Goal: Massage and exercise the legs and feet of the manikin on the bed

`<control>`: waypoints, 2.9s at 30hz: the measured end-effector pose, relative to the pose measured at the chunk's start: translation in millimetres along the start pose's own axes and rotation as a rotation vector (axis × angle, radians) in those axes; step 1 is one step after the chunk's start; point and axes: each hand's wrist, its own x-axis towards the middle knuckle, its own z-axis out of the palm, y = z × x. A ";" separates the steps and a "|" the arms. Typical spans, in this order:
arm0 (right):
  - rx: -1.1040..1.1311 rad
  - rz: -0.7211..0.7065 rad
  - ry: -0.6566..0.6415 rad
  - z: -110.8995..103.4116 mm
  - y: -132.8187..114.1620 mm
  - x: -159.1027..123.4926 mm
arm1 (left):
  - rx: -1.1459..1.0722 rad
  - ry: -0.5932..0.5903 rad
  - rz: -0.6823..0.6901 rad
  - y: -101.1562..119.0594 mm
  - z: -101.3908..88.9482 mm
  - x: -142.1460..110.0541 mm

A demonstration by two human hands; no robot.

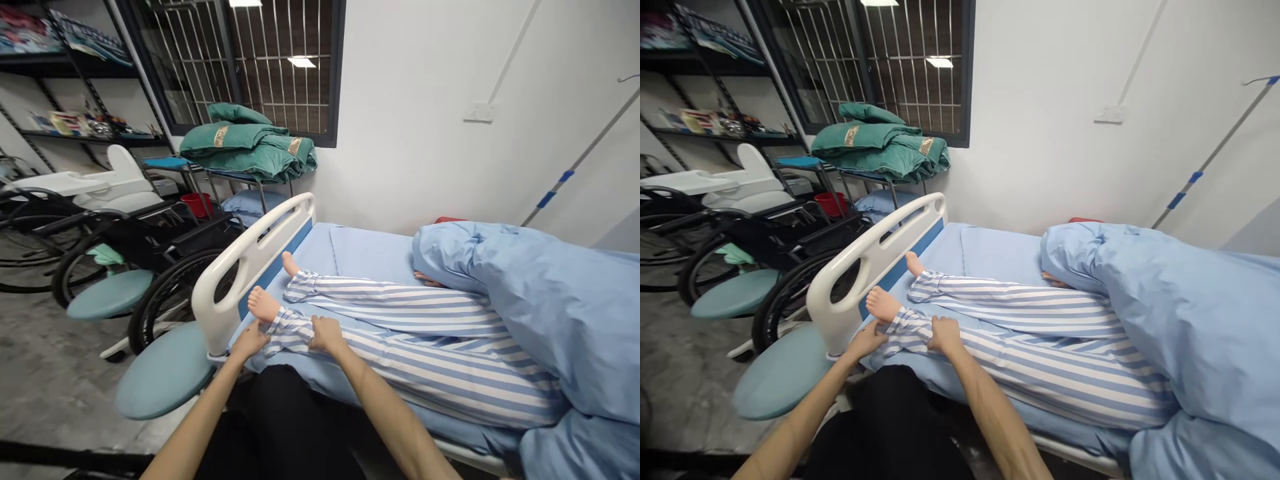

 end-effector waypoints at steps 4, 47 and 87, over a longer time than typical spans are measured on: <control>0.019 0.002 0.000 -2.3 -1.2 -4.4 | 0.141 0.036 0.025 20.1 2.4 -33.8; 0.182 -0.036 0.226 -68.6 39.0 245.4 | 0.500 0.243 0.669 55.3 97.7 32.3; -0.026 -0.165 -0.065 -1.8 56.1 -20.4 | 0.676 0.271 0.773 57.8 86.2 -2.3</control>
